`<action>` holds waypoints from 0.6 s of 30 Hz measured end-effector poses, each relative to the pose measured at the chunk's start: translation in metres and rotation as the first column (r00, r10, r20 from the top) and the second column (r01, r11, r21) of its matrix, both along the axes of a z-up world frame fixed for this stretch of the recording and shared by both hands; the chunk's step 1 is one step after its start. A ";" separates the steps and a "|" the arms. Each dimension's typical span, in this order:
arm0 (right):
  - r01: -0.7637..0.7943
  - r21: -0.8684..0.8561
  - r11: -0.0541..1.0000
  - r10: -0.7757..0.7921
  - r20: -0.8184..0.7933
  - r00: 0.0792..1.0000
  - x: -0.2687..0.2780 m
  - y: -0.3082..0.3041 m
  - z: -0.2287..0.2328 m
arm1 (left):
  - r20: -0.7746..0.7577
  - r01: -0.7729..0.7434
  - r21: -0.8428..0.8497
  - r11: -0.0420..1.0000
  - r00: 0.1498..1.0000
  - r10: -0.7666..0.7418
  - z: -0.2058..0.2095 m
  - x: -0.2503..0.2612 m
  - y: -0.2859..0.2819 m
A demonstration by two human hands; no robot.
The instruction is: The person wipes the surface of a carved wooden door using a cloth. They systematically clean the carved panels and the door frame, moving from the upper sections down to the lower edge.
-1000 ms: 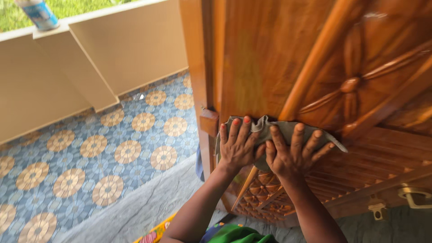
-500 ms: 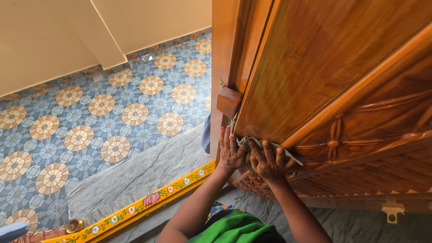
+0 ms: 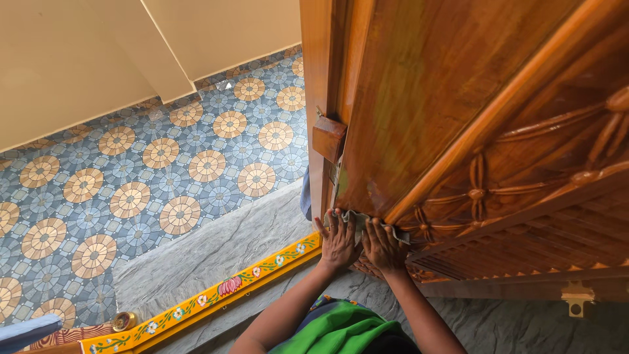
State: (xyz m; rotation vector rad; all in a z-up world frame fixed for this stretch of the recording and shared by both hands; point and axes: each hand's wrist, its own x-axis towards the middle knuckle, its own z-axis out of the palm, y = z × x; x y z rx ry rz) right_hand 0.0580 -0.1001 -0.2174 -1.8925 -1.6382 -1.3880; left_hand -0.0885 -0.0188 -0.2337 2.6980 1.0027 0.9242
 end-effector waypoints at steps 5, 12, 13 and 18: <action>-0.089 -0.185 0.979 0.001 -0.428 0.904 0.024 -0.042 0.003 | 0.034 0.107 0.243 0.964 0.992 -0.119 0.031 0.019 -0.012; -0.039 0.132 0.991 0.073 -0.261 0.963 0.088 -0.062 0.106 | 0.244 0.121 0.505 0.855 0.930 -0.276 0.141 0.081 -0.007; 0.010 0.127 0.992 0.020 -0.234 0.972 0.096 -0.065 0.126 | 0.239 0.112 0.529 0.841 0.931 -0.275 0.157 0.087 -0.007; 0.141 0.109 0.984 -0.138 -0.036 0.990 0.108 -0.068 0.193 | 0.244 0.096 0.583 0.807 0.926 -0.287 0.201 0.107 -0.009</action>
